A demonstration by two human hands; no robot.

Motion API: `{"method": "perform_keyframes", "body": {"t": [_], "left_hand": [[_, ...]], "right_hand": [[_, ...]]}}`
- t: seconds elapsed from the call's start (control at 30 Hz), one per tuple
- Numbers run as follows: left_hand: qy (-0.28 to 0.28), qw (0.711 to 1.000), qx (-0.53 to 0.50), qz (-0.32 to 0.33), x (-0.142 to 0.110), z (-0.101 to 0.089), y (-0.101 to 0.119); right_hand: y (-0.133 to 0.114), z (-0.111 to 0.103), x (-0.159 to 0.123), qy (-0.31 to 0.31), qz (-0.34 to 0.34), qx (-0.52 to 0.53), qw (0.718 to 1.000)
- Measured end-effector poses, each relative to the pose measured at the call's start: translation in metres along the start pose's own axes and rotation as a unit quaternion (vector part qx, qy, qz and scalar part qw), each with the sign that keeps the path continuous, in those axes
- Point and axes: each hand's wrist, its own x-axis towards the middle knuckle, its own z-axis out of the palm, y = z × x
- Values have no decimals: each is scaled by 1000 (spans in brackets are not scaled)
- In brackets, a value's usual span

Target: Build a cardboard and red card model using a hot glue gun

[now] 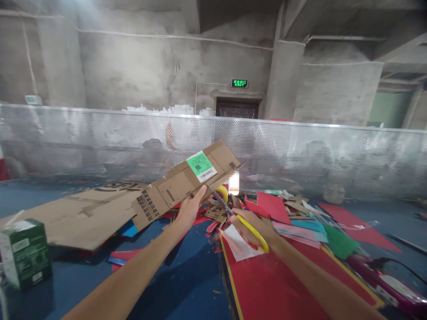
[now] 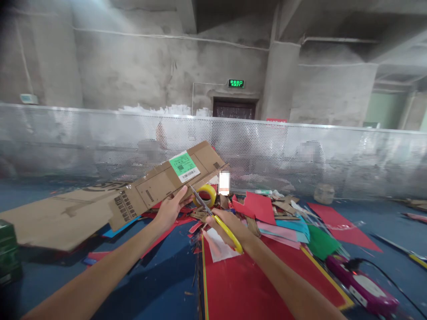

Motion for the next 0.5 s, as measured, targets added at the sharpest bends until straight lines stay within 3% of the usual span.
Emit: {"method": "perform_keyframes", "body": {"t": [0.07, 0.23, 0.5], "left_hand": [[0, 1000, -2, 3, 0, 0, 0], [-2, 1000, -2, -2, -1, 0, 0], [-16, 1000, -3, -6, -1, 0, 1]], "right_hand": [[4, 3, 1, -25, -6, 28, 999], [14, 9, 4, -21, -10, 79, 997], [15, 4, 0, -78, 17, 112, 990]]}}
